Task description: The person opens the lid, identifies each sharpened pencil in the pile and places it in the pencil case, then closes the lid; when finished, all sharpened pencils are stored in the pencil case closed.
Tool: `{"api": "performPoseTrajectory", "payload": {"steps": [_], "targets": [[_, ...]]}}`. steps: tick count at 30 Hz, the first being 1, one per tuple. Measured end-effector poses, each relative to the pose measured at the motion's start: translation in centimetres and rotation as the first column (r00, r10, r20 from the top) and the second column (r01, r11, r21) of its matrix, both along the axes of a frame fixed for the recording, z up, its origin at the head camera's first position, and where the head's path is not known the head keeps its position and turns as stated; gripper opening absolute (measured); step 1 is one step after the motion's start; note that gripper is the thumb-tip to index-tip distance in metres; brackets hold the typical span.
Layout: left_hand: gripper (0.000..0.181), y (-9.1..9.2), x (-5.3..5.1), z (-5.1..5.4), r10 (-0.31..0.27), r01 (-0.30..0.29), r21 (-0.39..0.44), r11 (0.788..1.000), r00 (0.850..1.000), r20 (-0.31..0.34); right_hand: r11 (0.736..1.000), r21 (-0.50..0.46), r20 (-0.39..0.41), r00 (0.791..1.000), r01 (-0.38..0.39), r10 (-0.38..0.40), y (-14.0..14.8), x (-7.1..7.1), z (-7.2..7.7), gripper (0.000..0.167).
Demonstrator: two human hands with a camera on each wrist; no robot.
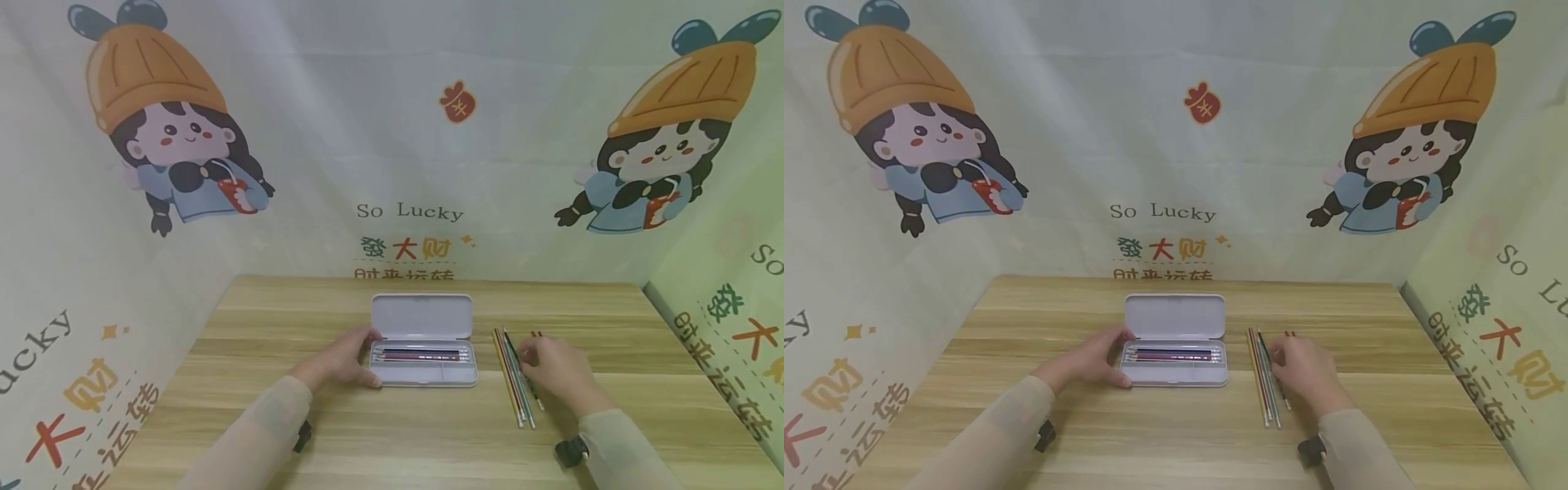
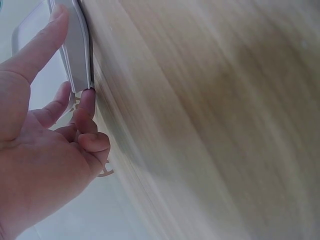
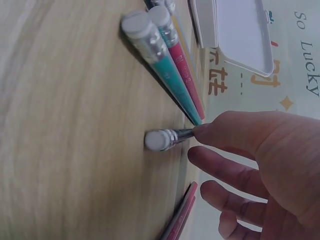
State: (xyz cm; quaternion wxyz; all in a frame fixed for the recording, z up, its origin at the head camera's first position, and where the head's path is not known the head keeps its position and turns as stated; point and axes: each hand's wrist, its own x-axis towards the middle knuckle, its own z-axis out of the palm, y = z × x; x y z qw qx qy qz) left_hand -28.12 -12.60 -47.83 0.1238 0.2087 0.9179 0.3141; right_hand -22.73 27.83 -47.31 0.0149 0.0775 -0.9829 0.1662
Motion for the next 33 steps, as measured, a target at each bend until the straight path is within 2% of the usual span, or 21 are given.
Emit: {"api": "performPoseTrajectory", "payload": {"steps": [22,33], "targets": [[0.082,0.01,0.16,0.29,-0.008,0.008,0.004,1.0,1.0,0.011,0.999,0.003,0.02,0.998,0.052,-0.052,-0.08,-0.04,-0.1,0.032],[0.083,-0.05,0.08,0.18,-0.01,0.009,0.007,1.0,1.0,0.009,0.996,-0.067,-0.007,0.998,0.058,-0.059,0.3,0.22,-0.16,0.032]]}}
